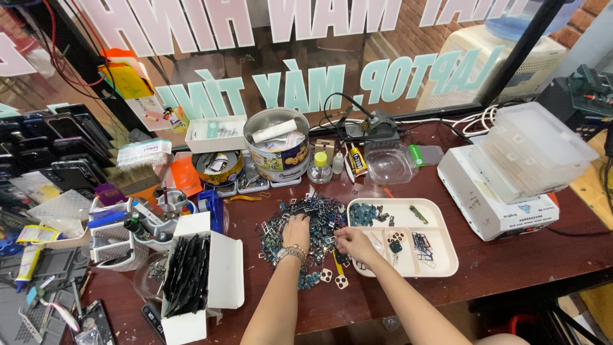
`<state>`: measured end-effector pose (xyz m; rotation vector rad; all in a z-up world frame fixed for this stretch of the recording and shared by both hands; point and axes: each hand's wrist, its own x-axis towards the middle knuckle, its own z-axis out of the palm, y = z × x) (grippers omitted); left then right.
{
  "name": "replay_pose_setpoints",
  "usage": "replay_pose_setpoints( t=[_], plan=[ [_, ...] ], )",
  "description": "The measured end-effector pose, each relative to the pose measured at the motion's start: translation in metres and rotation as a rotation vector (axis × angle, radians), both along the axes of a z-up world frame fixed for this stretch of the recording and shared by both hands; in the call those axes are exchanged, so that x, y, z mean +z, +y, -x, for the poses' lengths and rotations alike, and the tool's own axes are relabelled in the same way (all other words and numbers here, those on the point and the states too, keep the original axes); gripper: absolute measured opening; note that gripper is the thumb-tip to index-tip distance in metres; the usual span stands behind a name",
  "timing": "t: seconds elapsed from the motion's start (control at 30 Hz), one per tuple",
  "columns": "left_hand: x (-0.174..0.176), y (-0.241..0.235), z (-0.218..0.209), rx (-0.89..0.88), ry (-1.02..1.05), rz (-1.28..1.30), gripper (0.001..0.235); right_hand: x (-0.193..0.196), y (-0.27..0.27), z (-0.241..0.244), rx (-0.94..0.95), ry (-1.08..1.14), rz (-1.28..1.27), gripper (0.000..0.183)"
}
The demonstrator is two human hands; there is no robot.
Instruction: The person sorts small electronic components from a large pile on the table into compartments of a white tray. They repeatedly pick up pieces, separate them by type, and place them into the tray sections.
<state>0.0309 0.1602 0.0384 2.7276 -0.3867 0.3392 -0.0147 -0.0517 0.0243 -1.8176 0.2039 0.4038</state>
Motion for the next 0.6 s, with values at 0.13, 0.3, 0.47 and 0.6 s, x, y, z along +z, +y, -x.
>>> replay_pose_setpoints(
  t=[0.13,0.3,0.47,0.6],
  plan=[
    [-0.011,-0.004,-0.006,0.006,0.059,-0.071,0.019,0.01,0.001,0.001,0.017,-0.006,-0.021,0.032],
    [-0.005,0.0,0.0,0.002,-0.014,-0.021,0.018,0.02,0.01,-0.008,0.05,0.04,-0.009,0.033],
    [0.018,0.003,0.008,-0.025,-0.062,0.028,0.018,0.022,0.018,-0.015,0.066,0.023,-0.009,0.032],
    [0.037,0.004,0.013,0.027,-0.022,0.1,0.011,0.023,0.022,-0.021,0.082,-0.003,-0.027,0.031]
  ],
)
